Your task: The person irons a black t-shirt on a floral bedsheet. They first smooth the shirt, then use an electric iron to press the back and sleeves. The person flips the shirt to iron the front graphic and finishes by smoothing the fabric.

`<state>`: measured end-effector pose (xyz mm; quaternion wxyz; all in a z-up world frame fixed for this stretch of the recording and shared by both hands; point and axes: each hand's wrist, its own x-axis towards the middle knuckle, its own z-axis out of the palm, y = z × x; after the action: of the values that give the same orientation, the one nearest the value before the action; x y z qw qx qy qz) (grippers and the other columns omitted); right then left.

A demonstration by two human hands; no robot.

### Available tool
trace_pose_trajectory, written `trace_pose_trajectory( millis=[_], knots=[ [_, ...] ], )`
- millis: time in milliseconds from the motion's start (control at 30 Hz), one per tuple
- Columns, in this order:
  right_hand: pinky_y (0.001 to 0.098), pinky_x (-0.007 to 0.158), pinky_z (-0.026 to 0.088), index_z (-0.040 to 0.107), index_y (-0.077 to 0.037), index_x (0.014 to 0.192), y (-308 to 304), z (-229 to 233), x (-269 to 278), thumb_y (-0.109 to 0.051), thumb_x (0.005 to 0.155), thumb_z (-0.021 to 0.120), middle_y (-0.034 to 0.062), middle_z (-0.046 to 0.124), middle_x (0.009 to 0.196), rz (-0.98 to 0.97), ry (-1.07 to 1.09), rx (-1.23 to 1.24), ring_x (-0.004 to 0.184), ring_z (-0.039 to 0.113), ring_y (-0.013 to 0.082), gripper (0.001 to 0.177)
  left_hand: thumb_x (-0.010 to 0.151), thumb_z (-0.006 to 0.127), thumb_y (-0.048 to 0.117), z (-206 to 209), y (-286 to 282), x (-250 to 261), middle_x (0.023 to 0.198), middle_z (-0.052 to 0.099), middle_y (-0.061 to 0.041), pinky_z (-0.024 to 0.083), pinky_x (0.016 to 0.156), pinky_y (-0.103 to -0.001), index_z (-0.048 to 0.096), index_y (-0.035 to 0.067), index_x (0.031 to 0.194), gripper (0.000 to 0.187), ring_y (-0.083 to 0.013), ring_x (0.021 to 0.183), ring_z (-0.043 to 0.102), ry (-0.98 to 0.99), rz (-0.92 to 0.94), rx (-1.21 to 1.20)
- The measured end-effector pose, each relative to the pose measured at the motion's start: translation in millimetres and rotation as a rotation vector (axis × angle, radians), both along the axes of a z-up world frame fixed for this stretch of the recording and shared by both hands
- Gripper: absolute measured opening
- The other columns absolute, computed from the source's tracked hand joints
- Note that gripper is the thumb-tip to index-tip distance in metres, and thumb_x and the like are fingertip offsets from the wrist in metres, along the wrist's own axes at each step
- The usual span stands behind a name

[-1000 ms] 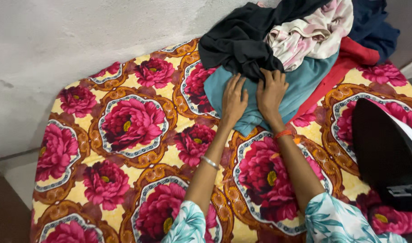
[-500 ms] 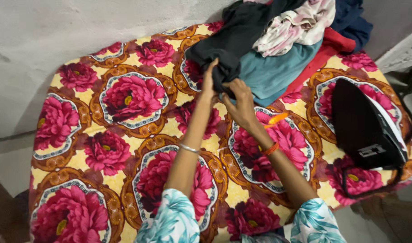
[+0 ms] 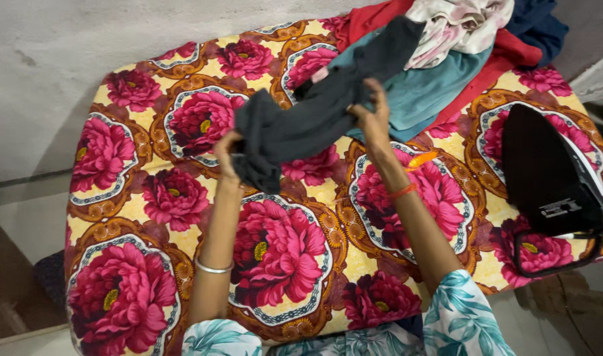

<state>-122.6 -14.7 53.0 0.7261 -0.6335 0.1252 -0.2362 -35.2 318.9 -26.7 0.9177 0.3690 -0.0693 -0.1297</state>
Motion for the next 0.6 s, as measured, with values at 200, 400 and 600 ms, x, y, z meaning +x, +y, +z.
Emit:
trace_pose_trajectory(
  millis=[200, 400, 600],
  knots=[
    [0.029, 0.093, 0.052, 0.069, -0.003, 0.118, 73, 29, -38, 0.003, 0.079, 0.058, 0.0008, 0.067, 0.117, 0.714, -0.232, -0.107, 0.116, 0.061, 0.0145, 0.041, 0.098, 0.057, 0.027, 32, 27, 26, 0.098, 0.072, -0.006, 0.054, 0.093, -0.036, 0.072, 0.006, 0.095, 0.026, -0.0186, 0.095, 0.067, -0.258, 0.181, -0.076],
    [0.0329, 0.082, 0.053, 0.063, -0.007, 0.135, 76, 60, -57, -0.019, 0.1, 0.062, 0.0089, 0.072, 0.105, 0.51, 0.083, -0.691, 0.093, 0.066, 0.0202, 0.037, 0.102, 0.055, 0.032, 85, -9, 26, 0.102, 0.072, -0.013, 0.051, 0.086, -0.041, 0.075, 0.001, 0.102, 0.037, -0.0227, 0.09, 0.064, -0.439, 0.055, 0.818],
    [0.0495, 0.086, 0.054, 0.065, -0.009, 0.131, -4, 14, -42, -0.029, 0.088, 0.074, 0.0162, 0.064, 0.121, -0.273, 0.063, -1.322, 0.11, 0.062, 0.0372, 0.048, 0.103, 0.045, 0.051, 125, -92, -45, 0.125, 0.065, -0.033, 0.026, 0.116, -0.064, 0.077, -0.003, 0.105, 0.062, -0.0464, 0.128, 0.053, -0.722, 0.483, 2.425]
  ],
)
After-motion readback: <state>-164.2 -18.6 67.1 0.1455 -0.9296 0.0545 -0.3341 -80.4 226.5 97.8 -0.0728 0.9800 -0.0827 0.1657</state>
